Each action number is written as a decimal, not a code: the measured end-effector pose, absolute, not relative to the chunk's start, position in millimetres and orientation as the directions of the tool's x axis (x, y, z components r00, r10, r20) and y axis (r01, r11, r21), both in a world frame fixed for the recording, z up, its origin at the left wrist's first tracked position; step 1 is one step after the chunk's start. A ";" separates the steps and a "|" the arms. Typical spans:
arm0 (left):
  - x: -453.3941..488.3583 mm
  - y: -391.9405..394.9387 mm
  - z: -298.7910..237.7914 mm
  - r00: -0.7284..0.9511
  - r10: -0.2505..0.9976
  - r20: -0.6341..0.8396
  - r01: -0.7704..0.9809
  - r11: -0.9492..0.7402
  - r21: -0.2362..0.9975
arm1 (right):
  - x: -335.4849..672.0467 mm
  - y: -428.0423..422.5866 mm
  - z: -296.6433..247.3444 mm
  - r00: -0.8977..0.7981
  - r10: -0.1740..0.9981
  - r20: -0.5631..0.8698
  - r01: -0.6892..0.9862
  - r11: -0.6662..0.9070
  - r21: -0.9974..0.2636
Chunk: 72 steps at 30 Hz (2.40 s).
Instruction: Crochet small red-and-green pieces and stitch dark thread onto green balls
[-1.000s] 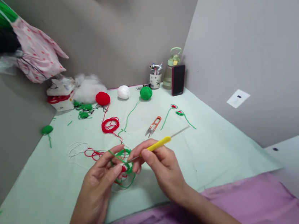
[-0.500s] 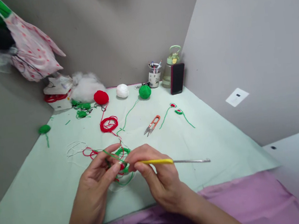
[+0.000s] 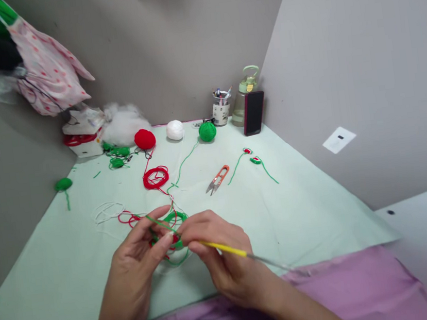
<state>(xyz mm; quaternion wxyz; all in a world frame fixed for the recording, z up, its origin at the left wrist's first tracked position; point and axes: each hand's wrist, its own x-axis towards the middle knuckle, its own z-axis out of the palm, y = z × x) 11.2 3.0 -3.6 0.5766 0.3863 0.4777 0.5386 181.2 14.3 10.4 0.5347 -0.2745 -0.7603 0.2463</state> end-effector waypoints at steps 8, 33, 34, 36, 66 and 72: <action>11.6 4.2 4.9 0.166 0.944 -0.284 -0.579 0.327 0.747 | 179.2 9.8 -3.7 -0.310 0.608 0.730 0.349 0.788 -0.508; 17.2 6.1 -1.1 0.076 0.967 -0.244 -0.519 0.247 0.818 | 174.5 25.3 5.4 -0.129 0.875 0.467 -0.120 0.454 -0.883; 18.1 5.2 -1.8 0.076 0.970 -0.233 -0.492 0.240 0.837 | 173.7 26.3 4.6 -0.135 0.880 0.455 -0.132 0.439 -0.889; 18.7 4.0 -2.3 0.090 0.971 -0.223 -0.466 0.239 0.852 | 173.8 27.8 2.4 -0.134 0.897 0.422 -0.175 0.398 -0.900; 16.3 1.4 0.7 -0.126 0.985 -0.116 -0.207 0.088 0.974 | 181.8 15.8 8.1 -0.329 0.607 0.723 0.322 0.792 -0.518; 16.9 5.8 3.5 0.207 0.925 -0.318 -0.605 0.377 0.702 | 184.8 13.1 1.6 -0.347 0.585 0.733 0.358 0.805 -0.473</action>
